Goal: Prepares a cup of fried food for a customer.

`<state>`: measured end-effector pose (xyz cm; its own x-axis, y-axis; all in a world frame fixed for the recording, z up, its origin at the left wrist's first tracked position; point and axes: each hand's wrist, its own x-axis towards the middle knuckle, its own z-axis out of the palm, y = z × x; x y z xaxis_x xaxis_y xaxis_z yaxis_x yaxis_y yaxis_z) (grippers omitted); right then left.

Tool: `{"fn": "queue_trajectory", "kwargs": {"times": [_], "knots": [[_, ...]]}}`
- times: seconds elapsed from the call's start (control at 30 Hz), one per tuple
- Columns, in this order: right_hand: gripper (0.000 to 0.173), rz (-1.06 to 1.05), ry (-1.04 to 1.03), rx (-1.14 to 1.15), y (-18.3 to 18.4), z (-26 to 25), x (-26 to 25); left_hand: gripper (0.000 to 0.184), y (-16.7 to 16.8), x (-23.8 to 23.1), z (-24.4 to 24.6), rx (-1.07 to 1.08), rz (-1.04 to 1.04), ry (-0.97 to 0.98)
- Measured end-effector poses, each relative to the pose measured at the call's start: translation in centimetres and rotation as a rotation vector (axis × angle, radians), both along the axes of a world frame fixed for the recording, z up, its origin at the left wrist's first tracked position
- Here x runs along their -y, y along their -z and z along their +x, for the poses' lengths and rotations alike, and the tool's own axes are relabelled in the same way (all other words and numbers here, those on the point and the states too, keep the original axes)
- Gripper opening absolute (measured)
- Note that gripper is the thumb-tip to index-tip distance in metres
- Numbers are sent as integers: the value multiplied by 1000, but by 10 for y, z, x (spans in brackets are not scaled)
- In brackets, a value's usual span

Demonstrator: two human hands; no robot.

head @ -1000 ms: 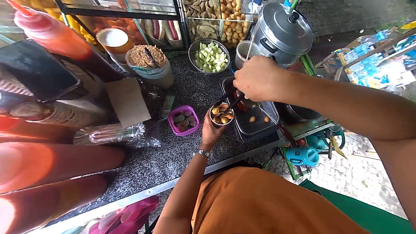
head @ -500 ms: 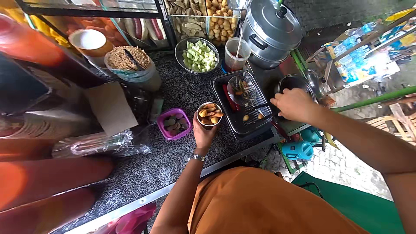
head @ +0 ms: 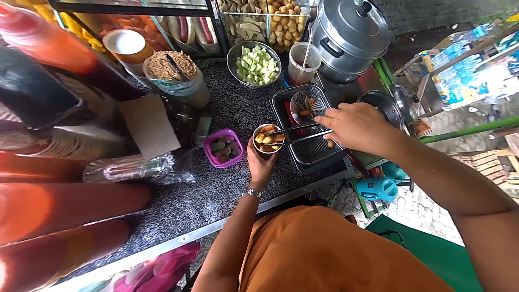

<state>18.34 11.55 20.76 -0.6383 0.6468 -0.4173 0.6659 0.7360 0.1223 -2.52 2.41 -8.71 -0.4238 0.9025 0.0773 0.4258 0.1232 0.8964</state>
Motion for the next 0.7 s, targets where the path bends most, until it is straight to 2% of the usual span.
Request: {"fn": "queue_trajectory", "kwargs": {"times": [0.07,0.17,0.3,0.4,0.47,0.6,0.7], "knots": [[48,-22,1,7,-2,-3,-1,105,-1,0,0,5,-7,-1],[47,40,23,-51,-14,19,-1,105,0,1,-2,9,-6,5],[42,0,182,291,-27,34,3,105,0,-2,-7,3,-18,0],[23,-34,210,458,-7,31,14,105,0,-3,-10,-15,20,4],[18,36,165,449,14,29,27,104,1,-2,-10,-20,50,12],[26,4,134,728,32,-3,30,103,3,1,-10,-23,76,13],[23,-32,147,716,27,-8,26,104,1,4,-8,-21,53,4]]}}
